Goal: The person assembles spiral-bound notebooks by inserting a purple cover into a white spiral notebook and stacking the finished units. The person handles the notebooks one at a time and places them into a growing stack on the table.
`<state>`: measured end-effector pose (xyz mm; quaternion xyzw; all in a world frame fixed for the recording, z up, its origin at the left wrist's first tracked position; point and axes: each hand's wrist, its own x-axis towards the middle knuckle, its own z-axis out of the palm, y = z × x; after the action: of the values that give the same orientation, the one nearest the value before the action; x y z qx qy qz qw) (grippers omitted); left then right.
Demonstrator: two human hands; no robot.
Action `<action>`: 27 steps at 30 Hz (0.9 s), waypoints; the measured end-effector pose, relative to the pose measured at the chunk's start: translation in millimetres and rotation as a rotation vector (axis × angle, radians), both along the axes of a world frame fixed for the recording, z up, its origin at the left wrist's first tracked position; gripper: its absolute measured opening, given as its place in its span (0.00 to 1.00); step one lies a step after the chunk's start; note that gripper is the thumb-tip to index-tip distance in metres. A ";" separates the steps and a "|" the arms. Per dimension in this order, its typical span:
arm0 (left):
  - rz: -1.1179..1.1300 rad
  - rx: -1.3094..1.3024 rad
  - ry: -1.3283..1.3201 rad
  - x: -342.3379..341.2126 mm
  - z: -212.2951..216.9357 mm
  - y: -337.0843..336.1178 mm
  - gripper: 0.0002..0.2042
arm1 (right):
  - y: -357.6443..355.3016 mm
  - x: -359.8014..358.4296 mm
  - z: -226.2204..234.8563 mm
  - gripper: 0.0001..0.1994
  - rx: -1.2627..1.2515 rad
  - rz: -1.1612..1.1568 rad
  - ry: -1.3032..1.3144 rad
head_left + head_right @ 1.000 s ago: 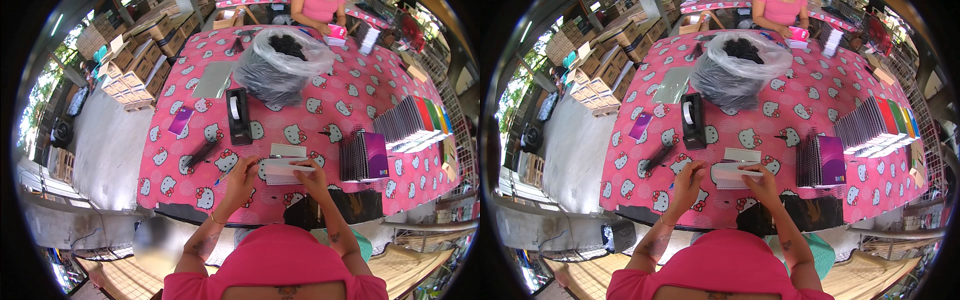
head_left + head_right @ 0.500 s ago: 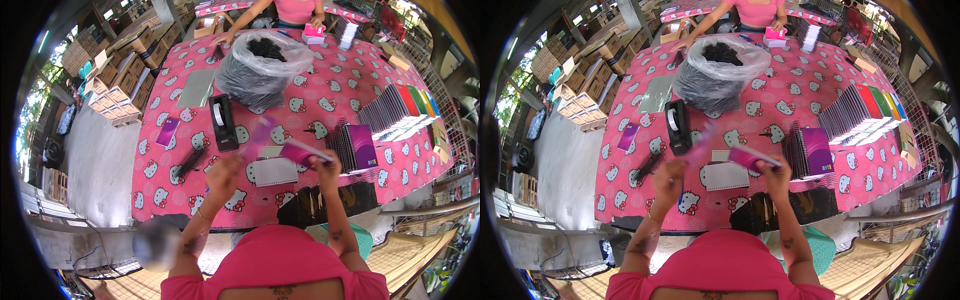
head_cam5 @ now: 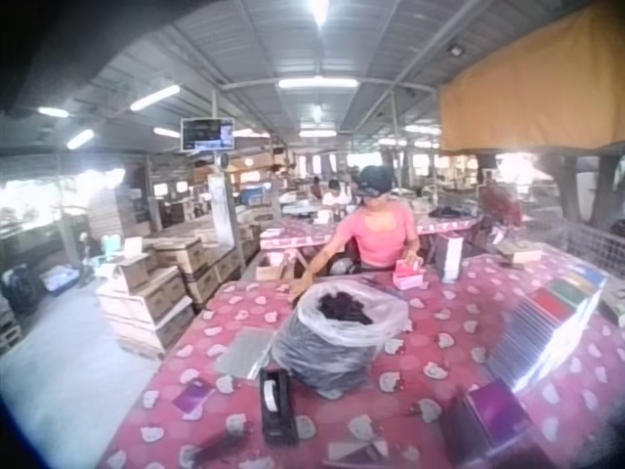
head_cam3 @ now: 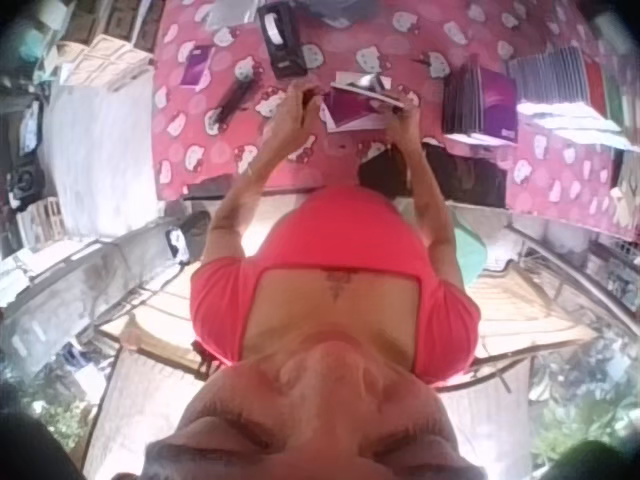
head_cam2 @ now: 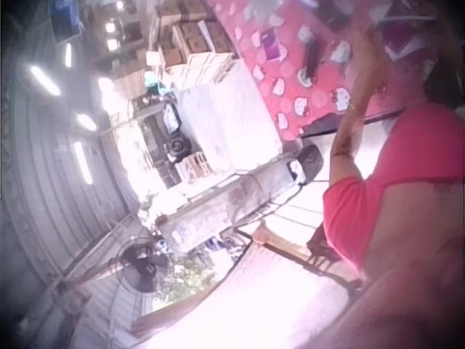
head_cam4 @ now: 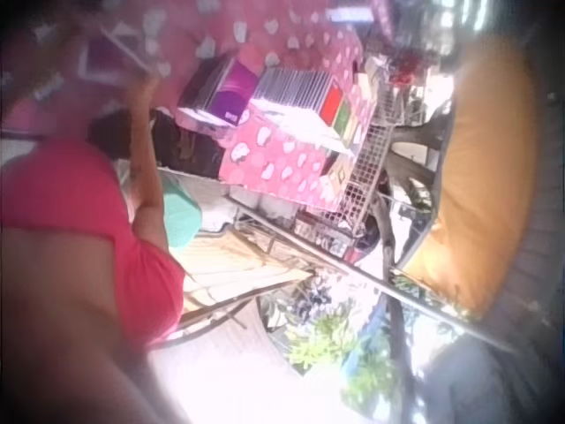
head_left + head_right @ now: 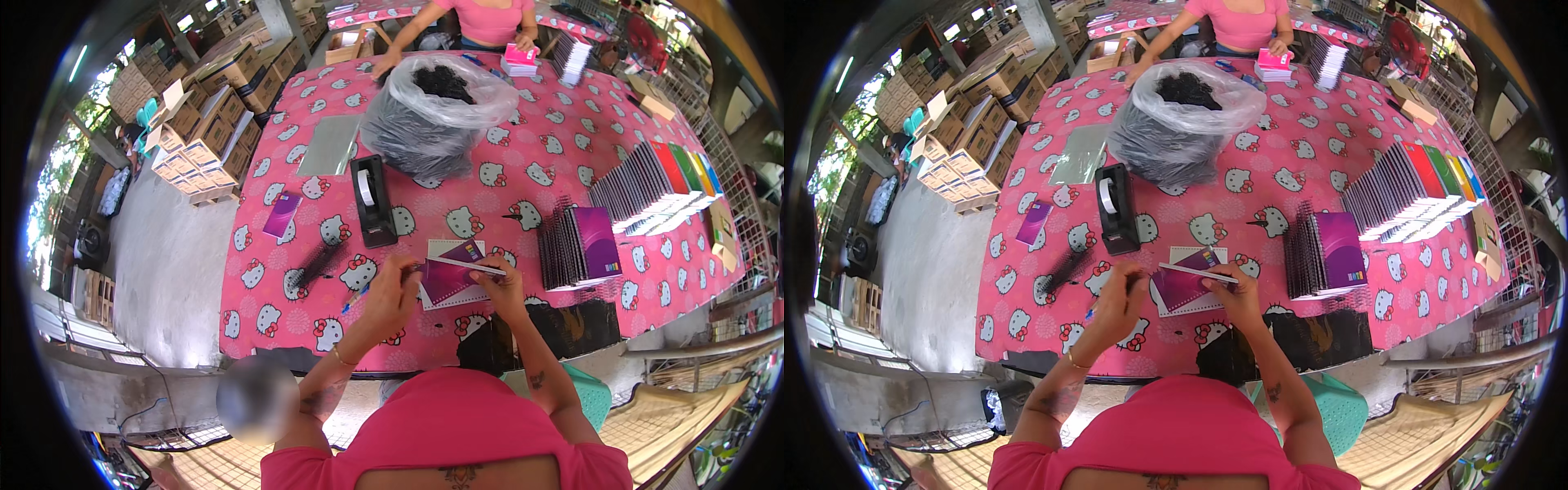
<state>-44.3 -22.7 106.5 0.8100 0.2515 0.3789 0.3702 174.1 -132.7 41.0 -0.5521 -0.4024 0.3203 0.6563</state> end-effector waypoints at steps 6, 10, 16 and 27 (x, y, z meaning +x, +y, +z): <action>0.032 0.154 0.034 13.2 -3.0 2.6 0.09 | -3.0 -1.5 7.6 0.10 -0.005 0.000 -0.015; 0.053 0.135 0.011 12.1 -3.9 2.8 0.07 | -3.6 1.6 1.1 0.09 0.007 0.034 0.002; 0.001 0.134 0.118 9.5 -12.2 17.8 0.07 | -3.7 0.0 2.6 0.08 0.022 0.028 -0.033; -0.173 0.363 0.034 1.0 -2.6 43.1 0.08 | -9.4 -2.4 -4.7 0.09 -0.011 0.016 -0.158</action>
<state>-43.3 20.4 103.9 0.8882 0.1147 0.3711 0.2453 171.7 -142.0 36.3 -0.5760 -0.4557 0.2833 0.6167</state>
